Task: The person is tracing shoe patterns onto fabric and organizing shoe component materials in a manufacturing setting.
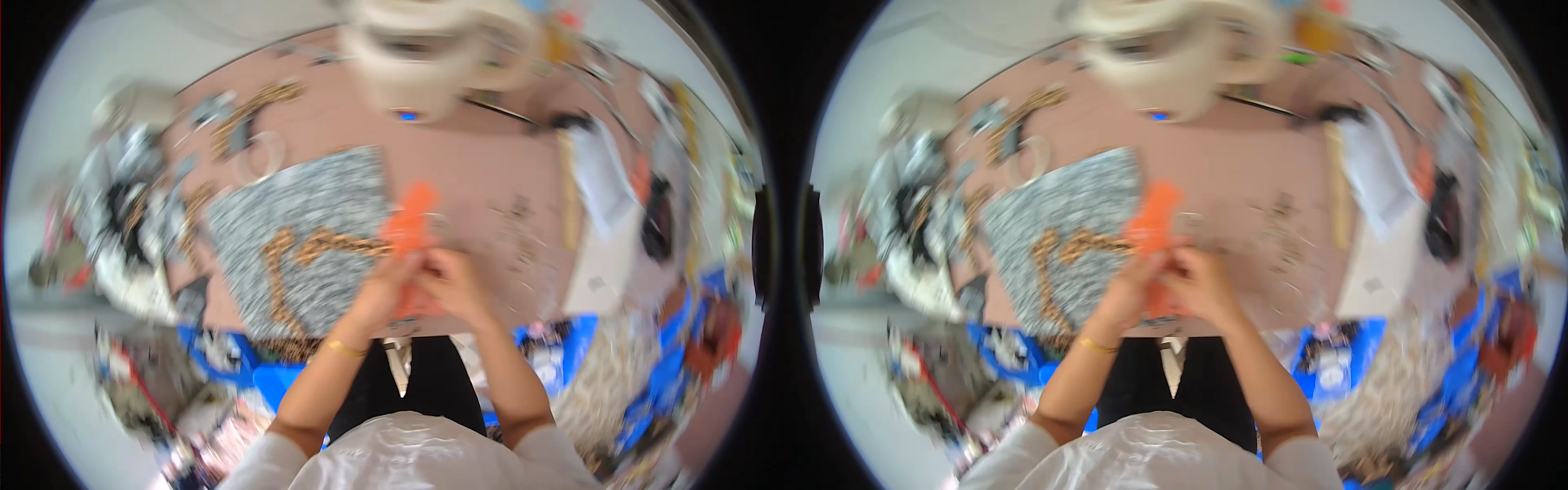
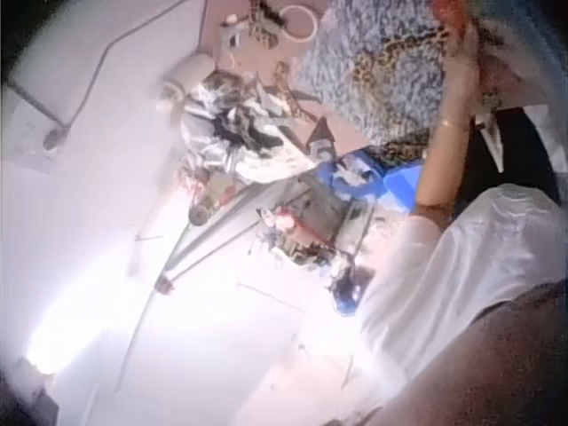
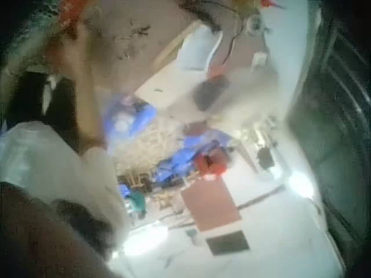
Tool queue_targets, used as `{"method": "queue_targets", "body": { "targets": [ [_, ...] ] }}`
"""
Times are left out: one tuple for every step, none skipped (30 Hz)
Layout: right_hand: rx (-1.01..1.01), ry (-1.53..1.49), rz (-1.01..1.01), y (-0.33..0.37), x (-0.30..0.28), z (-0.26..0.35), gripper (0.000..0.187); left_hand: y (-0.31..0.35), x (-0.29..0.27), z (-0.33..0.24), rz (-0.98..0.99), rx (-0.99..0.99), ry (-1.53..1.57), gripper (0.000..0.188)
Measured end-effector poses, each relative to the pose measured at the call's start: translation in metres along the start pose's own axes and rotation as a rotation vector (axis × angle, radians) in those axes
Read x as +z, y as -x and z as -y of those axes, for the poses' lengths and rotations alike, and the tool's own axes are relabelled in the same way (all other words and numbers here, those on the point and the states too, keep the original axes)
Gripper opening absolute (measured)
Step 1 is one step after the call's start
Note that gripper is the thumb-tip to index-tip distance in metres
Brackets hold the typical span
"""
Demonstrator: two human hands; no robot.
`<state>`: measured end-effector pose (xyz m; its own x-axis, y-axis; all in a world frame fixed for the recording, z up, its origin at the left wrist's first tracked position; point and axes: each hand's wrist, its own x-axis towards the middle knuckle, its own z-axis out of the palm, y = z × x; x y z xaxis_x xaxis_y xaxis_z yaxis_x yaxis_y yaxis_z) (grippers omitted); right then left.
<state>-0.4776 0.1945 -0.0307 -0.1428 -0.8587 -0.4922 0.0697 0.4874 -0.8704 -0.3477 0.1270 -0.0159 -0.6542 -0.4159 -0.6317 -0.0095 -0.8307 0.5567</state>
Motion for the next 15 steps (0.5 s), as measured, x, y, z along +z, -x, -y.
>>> {"method": "queue_targets", "body": {
  "targets": [
    [-0.056, -0.049, -0.050, 0.005, -0.002, -0.003, 0.016, 0.000, 0.007, -0.003, -0.066, -0.030, -0.120, 0.040],
    [-0.021, -0.095, -0.101, 0.009, -0.005, -0.003, 0.017, -0.005, 0.007, 0.009, -0.077, 0.064, -0.086, 0.037],
    [0.095, -0.188, -0.141, 0.012, -0.009, -0.001, 0.013, -0.007, 0.003, 0.021, -0.074, 0.153, -0.058, 0.035],
    [0.131, -0.186, -0.123, 0.015, -0.015, 0.000, 0.011, -0.001, 0.004, 0.018, -0.136, 0.197, -0.055, 0.035],
    [0.174, -0.144, -0.122, 0.013, -0.010, 0.006, 0.009, 0.010, -0.001, 0.012, -0.165, 0.245, -0.190, 0.029],
    [0.159, -0.136, -0.086, 0.012, -0.009, 0.001, 0.009, 0.015, 0.001, 0.007, -0.187, 0.270, -0.358, 0.024],
    [0.089, -0.133, -0.097, 0.011, -0.004, -0.005, 0.009, 0.020, -0.003, 0.005, -0.213, 0.286, -0.355, 0.024],
    [0.021, -0.130, -0.113, 0.009, 0.001, -0.008, 0.009, 0.024, -0.007, 0.003, -0.261, 0.312, -0.358, 0.022],
    [0.017, -0.122, -0.093, 0.006, 0.009, -0.001, 0.009, 0.027, -0.011, 0.001, -0.305, 0.334, -0.358, 0.020],
    [0.026, -0.138, -0.119, 0.004, 0.019, 0.012, 0.010, 0.028, -0.022, 0.001, -0.338, 0.448, -0.463, 0.017],
    [0.036, -0.154, -0.146, 0.004, 0.028, 0.021, 0.011, 0.031, -0.029, 0.002, -0.352, 0.454, -0.452, 0.017],
    [0.033, -0.145, -0.136, 0.001, 0.035, 0.027, 0.011, 0.035, -0.037, -0.004, -0.319, 0.377, -0.298, 0.016],
    [0.022, -0.207, -0.123, -0.001, 0.043, 0.032, 0.012, 0.039, -0.045, -0.009, -0.285, 0.300, -0.144, 0.016],
    [0.013, -0.269, -0.108, -0.005, 0.052, 0.035, 0.012, 0.044, -0.051, -0.015, -0.285, 0.317, -0.203, 0.014],
    [0.013, -0.263, -0.105, -0.008, 0.058, 0.037, 0.012, 0.049, -0.056, -0.020, -0.287, 0.320, -0.196, 0.014]
  ]
}}
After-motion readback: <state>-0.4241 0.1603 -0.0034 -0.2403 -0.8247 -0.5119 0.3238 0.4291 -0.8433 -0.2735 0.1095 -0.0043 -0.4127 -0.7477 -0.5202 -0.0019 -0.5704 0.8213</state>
